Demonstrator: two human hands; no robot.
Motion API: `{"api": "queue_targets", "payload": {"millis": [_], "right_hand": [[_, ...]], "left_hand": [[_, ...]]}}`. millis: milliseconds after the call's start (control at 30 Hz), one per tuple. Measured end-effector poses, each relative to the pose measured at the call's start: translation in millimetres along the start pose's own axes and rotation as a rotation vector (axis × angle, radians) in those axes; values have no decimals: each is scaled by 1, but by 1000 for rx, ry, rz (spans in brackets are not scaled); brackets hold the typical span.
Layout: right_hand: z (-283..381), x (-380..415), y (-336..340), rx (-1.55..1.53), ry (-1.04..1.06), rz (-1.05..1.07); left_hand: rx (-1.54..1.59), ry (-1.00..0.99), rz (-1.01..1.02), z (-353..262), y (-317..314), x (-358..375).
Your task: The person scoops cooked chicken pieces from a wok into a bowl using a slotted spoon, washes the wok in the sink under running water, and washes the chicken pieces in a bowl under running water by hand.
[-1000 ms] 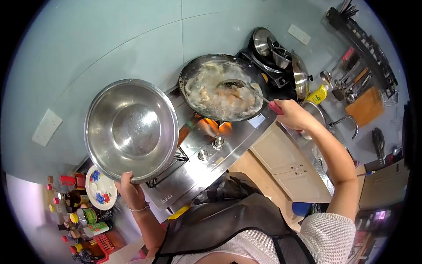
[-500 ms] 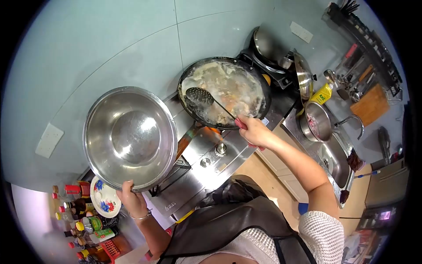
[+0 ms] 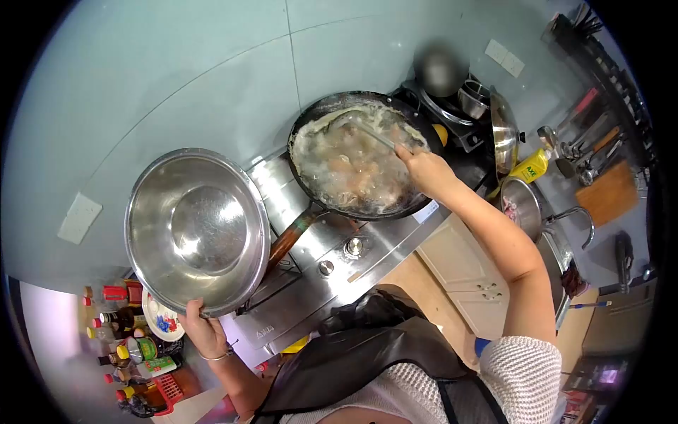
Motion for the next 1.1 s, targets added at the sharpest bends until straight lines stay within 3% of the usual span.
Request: {"api": "queue_targets", "payload": {"millis": [267, 567, 600, 733, 867, 933, 967, 1033, 1100], "right_hand": [[-31, 42, 19, -49, -2, 161], [-87, 54, 15, -239, -439, 276], [-89, 53, 8, -257, -284, 147], [-94, 48, -13, -189, -323, 73], [-90, 47, -17, -295, -286, 133], [-66, 50, 16, -541, -590, 508], [-67, 49, 11, -539, -588, 511], [-69, 46, 0, -873, -714, 639], [-65, 43, -4, -910, -763, 665]], "left_hand": [[-34, 18, -1, -12, -22, 15], [-93, 32, 35, -20, -22, 14], [-86, 30, 67, -20, -21, 12], [-120, 52, 41, -27, -27, 14], [-135, 47, 3, -35, -31, 21], [-137, 31, 24, -38, -30, 23], [-138, 32, 20, -38, -29, 23], [-166, 34, 8, -39, -27, 23], [-161, 42, 18, -41, -32, 24]]}}
Point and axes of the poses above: each hand's wrist, its own x-axis away from the middle knuckle, its own y-axis out of the back of the hand, z = x × y, the point moved 1 cm from there along -x, towards the middle knuckle, and after that the axes turned 15 degrees about -y, right-handed, at the moved point
